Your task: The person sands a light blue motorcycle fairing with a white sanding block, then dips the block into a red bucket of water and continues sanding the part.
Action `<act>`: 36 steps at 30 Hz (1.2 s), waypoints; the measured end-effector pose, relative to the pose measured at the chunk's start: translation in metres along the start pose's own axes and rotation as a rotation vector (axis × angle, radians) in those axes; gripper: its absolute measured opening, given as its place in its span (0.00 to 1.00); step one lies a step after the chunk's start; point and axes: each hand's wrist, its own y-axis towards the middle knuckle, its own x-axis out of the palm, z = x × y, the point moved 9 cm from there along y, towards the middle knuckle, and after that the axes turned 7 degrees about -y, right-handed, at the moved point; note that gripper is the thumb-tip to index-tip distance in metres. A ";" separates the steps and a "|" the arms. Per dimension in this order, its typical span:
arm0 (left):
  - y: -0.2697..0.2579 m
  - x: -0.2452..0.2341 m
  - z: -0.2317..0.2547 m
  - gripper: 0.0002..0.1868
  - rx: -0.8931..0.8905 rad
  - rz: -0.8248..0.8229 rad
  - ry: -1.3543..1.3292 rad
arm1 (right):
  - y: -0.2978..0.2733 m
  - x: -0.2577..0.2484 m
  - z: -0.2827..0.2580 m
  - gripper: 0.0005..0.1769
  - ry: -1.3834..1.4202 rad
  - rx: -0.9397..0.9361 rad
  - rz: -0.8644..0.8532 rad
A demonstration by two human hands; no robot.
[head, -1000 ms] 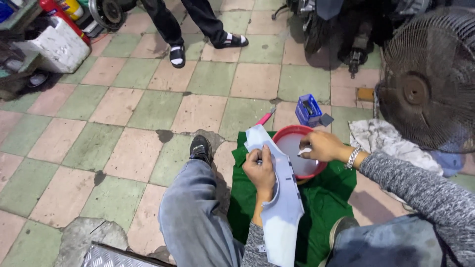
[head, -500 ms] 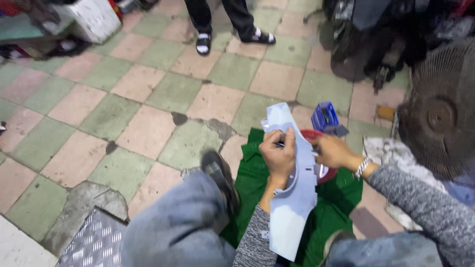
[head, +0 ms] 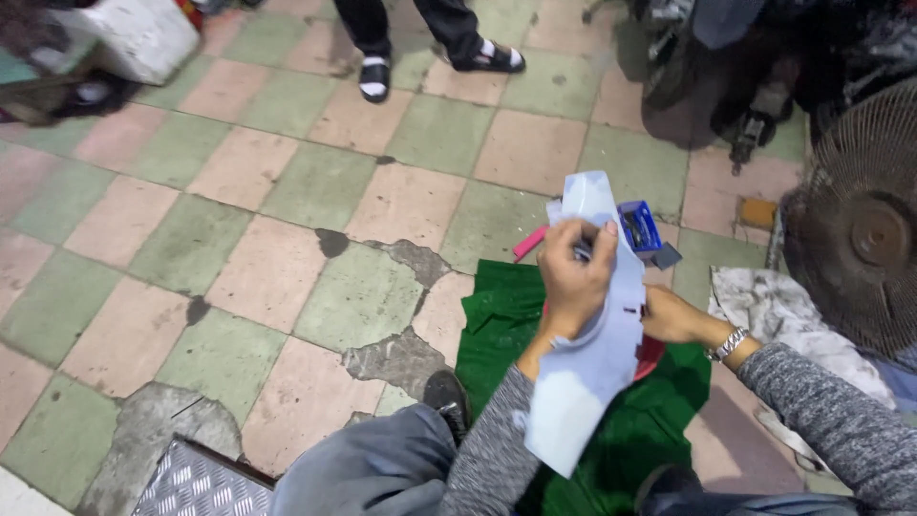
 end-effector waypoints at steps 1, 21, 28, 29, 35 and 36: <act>0.013 0.008 -0.006 0.13 0.020 -0.044 0.003 | 0.002 -0.001 0.013 0.18 0.050 0.003 0.002; 0.009 0.082 -0.025 0.08 0.470 -0.597 0.074 | 0.007 -0.010 0.026 0.18 0.106 0.168 0.228; -0.021 0.007 -0.009 0.11 0.710 -0.864 0.107 | -0.001 0.001 -0.001 0.21 1.017 0.268 0.511; -0.025 0.002 -0.011 0.11 0.719 -0.867 0.109 | 0.008 0.013 -0.003 0.21 1.020 0.261 0.517; -0.052 -0.038 0.017 0.14 0.682 -0.914 0.030 | 0.045 0.103 -0.013 0.16 1.373 0.230 0.460; -0.056 -0.042 0.013 0.15 0.638 -0.914 -0.004 | 0.043 0.119 -0.014 0.10 1.566 0.191 0.441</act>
